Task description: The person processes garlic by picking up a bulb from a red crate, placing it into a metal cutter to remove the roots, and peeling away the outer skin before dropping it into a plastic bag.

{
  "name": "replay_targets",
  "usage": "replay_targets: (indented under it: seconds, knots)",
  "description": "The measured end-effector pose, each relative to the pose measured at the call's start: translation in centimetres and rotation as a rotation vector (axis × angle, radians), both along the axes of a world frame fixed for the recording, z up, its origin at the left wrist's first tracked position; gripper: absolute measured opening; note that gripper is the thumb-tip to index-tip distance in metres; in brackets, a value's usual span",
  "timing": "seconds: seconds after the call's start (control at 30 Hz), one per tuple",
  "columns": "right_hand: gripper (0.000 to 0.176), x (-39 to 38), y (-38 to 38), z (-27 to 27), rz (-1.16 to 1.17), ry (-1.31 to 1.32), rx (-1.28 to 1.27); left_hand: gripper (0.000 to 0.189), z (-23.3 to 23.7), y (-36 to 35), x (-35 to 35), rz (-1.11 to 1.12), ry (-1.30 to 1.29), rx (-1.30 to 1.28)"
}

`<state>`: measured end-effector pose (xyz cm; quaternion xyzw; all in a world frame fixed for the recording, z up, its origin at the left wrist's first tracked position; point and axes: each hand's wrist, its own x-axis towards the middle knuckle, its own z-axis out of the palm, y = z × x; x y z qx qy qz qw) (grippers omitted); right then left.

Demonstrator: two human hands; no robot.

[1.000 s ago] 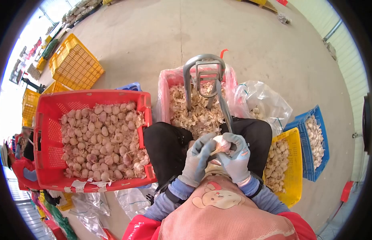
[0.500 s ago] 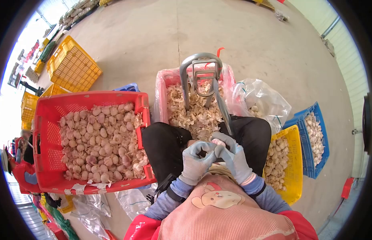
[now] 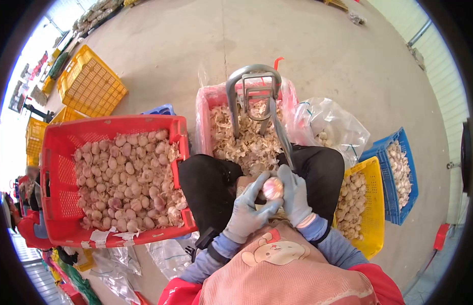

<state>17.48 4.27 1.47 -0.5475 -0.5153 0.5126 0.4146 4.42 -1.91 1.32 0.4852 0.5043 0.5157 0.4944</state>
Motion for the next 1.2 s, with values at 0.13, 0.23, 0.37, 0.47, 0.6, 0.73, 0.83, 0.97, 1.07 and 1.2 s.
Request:
replay_targets:
  seconds: [0.13,0.23,0.37,0.47,0.6,0.73,0.83,0.97,1.07,1.2]
  knots:
    - [0.044,1.3,0.4,-1.2,0.127,-0.376,0.403,0.066,0.1,-0.1,0.5,0.015,-0.007,-0.041]
    - [0.046,0.8,-0.1,-2.0,-0.021,0.062,-0.171,0.058,0.1,0.2,0.3,0.050,0.240,0.049]
    - [0.046,1.1,-0.4,-3.4,0.035,0.140,-0.308,0.049,-1.4,0.0,0.7,0.085,-0.014,-0.028]
    - [0.031,1.0,-0.5,-3.3,0.080,-0.116,-0.064,0.034,-1.2,0.0,1.3,0.155,-0.306,-0.195]
    - [0.017,0.1,-1.2,-2.2,0.062,-0.360,0.207,0.032,-3.3,1.5,2.3,0.368,-0.616,-0.375]
    - [0.024,0.8,0.4,-3.7,0.100,-0.619,0.243,0.036,-6.4,2.2,3.5,0.389,-0.581,-0.349]
    - [0.028,1.5,1.4,-3.9,0.176,-0.821,0.382,0.040,-3.7,1.8,1.6,0.251,-0.639,-0.655]
    - [0.031,1.9,1.2,0.3,0.218,-0.696,0.393,0.037,-2.6,1.7,0.6,0.505,-0.818,-0.548]
    - [0.041,1.8,0.4,1.8,0.365,-0.564,0.469,0.028,-4.0,1.4,-0.3,0.435,-0.728,-0.582]
    - [0.036,1.0,-0.5,1.0,0.462,-0.673,0.450,0.017,-4.9,1.9,1.2,0.498,-0.449,-0.438]
